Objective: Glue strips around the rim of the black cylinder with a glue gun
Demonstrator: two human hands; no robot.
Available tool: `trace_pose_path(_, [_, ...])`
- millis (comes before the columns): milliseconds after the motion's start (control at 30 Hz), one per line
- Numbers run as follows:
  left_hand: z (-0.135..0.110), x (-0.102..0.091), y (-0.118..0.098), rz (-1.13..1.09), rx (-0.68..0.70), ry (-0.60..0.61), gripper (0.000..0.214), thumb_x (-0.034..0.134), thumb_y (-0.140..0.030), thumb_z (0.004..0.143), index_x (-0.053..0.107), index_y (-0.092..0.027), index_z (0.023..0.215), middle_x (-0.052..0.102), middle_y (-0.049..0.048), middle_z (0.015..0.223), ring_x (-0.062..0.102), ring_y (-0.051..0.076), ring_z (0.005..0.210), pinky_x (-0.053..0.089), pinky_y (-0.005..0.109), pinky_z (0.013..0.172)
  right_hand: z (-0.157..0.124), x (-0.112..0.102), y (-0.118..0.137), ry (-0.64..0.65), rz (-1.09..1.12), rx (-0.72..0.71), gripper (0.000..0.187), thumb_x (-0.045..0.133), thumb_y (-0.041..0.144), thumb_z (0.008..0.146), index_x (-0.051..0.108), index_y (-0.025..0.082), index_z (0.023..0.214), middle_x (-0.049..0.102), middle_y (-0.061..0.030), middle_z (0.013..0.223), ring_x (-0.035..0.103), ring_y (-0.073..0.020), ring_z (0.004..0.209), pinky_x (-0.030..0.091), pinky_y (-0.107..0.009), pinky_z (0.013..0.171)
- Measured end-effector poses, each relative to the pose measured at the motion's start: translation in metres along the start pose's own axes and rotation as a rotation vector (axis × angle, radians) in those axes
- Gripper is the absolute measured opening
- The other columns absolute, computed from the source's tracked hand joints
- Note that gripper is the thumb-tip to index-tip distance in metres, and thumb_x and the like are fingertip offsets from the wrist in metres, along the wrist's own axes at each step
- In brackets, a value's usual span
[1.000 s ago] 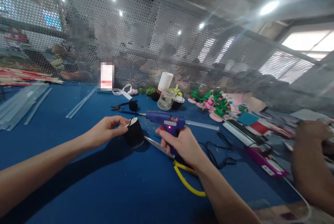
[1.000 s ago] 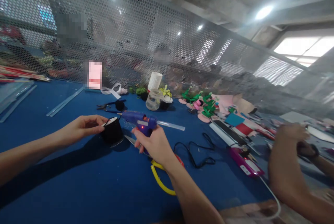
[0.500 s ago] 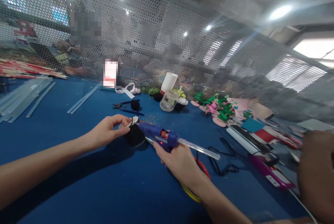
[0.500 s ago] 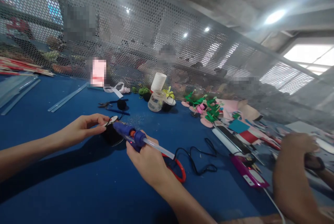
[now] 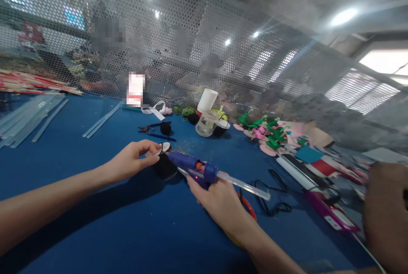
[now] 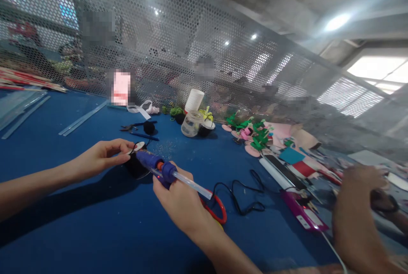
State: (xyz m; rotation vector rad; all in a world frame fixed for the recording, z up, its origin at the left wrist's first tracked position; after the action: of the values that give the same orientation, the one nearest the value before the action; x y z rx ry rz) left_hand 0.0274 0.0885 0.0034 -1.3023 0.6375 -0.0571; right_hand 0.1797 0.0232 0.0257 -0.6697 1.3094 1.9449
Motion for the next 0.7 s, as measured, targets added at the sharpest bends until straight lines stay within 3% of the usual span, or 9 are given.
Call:
trace_pose_path(200, [0.0005,0.0005,0.0015,0.004,-0.005,0.007,0.016,0.052,-0.031,0.071,0.047,-0.016,0.066,0.056,0.0123,0.105,0.049,0.027,0.106,0.032,0.040,0.093,-0.0003,0.0039,-0.0005,0.009,-0.072,-0.029,0.015,0.049,0.027,0.072,0.060,0.017,0.073,0.059,-0.0076,0.067,0.057,-0.0219,0.065,0.042,-0.031,0.060])
trace_pose_path(500, [-0.0008,0.0007,-0.0005,0.014,-0.002,0.009,0.016,0.052,-0.031,0.071,0.048,-0.016,0.065,0.057,0.0118,0.103,0.048,0.026,0.107,0.032,0.039,0.093,-0.0001,0.0046,0.0016,0.053,-0.082,0.010,0.015,0.049,0.025,0.071,0.061,0.018,0.075,0.061,-0.0080,0.068,0.057,-0.0220,0.065,0.043,-0.033,0.063])
trace_pose_path(700, [-0.0001,0.0008,-0.0002,0.015,0.004,0.010,0.017,0.053,-0.032,0.071,0.047,-0.017,0.065,0.057,0.0106,0.105,0.049,0.025,0.107,0.033,0.038,0.093,0.0003,0.0041,0.0025,0.006,-0.048,-0.039,0.011,0.050,0.025,0.071,0.060,0.019,0.071,0.060,-0.0054,0.063,0.056,-0.0204,0.065,0.043,-0.030,0.060])
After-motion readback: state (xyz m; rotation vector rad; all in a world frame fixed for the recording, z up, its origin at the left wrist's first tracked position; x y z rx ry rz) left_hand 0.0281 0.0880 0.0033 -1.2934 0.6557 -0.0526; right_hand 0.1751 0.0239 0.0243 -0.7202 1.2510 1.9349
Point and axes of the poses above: each hand's wrist, its own z-axis towards the middle knuckle, its own x-axis out of the palm, y = z × x, the point moved 9 cm from there along z, towards the middle knuckle
